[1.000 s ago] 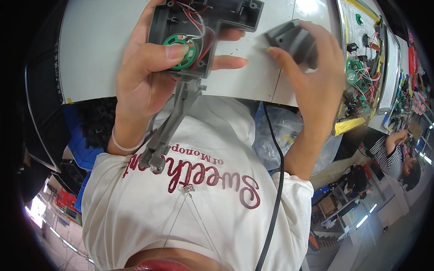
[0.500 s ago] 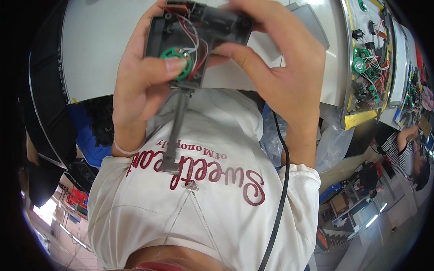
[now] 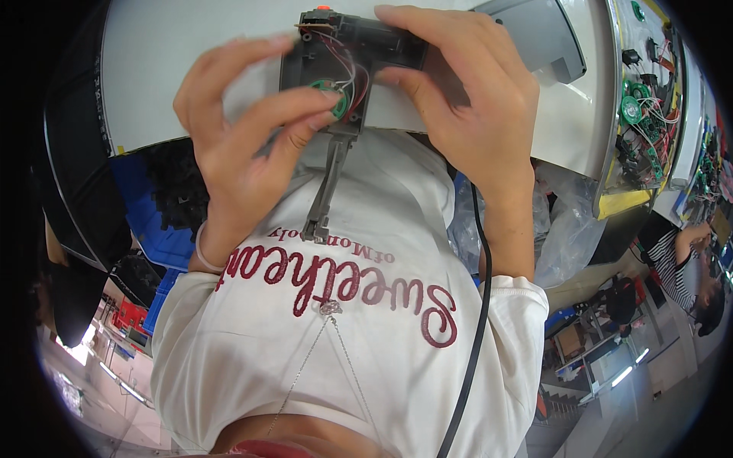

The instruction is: Assemble electronic components and wires into a plastic housing and snap the cover into place.

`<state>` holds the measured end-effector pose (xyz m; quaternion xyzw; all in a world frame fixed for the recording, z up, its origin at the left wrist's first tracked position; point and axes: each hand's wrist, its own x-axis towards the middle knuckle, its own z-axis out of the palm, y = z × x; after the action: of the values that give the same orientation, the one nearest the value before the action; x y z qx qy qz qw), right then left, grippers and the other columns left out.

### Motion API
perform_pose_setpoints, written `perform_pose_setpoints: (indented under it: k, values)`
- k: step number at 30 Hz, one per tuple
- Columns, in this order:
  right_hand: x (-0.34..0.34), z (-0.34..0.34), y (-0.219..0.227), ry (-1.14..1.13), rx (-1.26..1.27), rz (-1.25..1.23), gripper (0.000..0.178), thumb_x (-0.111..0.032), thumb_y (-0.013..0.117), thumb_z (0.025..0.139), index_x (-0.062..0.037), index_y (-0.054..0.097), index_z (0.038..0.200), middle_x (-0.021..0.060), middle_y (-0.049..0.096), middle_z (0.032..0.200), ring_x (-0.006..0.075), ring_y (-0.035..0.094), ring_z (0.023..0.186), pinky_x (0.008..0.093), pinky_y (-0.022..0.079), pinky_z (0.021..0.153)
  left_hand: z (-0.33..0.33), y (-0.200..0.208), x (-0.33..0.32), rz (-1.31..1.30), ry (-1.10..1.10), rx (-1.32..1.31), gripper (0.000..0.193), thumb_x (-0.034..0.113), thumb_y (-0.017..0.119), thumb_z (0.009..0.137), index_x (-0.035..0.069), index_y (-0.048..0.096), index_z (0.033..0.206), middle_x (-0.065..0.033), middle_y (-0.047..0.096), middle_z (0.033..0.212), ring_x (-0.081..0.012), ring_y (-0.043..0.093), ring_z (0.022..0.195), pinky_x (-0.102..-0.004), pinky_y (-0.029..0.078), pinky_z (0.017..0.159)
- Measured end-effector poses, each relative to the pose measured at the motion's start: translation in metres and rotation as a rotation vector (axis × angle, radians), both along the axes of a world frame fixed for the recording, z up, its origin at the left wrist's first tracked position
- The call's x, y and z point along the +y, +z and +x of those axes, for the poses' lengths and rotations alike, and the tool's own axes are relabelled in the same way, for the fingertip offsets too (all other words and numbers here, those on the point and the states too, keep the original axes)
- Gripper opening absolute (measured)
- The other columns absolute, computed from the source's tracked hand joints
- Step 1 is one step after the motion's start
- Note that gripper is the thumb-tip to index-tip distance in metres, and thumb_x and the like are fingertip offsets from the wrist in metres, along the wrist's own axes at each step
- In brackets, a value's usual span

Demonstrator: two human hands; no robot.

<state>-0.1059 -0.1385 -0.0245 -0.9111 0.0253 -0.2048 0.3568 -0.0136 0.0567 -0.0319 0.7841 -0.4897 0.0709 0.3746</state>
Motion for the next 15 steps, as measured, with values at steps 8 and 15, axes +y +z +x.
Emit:
perform_pose_setpoints:
  k: [8, 15]
  values:
    - [0.016, 0.003, 0.024, -0.045, 0.188, -0.105, 0.055, 0.001, 0.077, 0.067, 0.0035, 0.059, 0.119, 0.0167, 0.065, 0.106, 0.0318, 0.062, 0.097, 0.0345, 0.048, 0.088, -0.01, -0.018, 0.01, 0.017, 0.024, -0.303, 0.018, 0.025, 0.069, 0.081, 0.022, 0.075, 0.098, 0.0044, 0.066, 0.109, -0.0167, 0.051, 0.104, -0.0294, 0.036, 0.085]
    - [-0.007, -0.013, 0.043, -0.287, 0.26, -0.45, 0.067, -0.029, 0.079, 0.074, -0.003, 0.054, 0.129, 0.0214, 0.045, 0.136, 0.0344, 0.046, 0.125, 0.0396, 0.042, 0.1, -0.011, -0.032, 0.011, -0.016, 0.046, -0.462, 0.023, 0.027, 0.055, 0.092, 0.026, 0.075, 0.104, 0.0043, 0.062, 0.114, -0.0154, 0.049, 0.104, -0.0293, 0.03, 0.087]
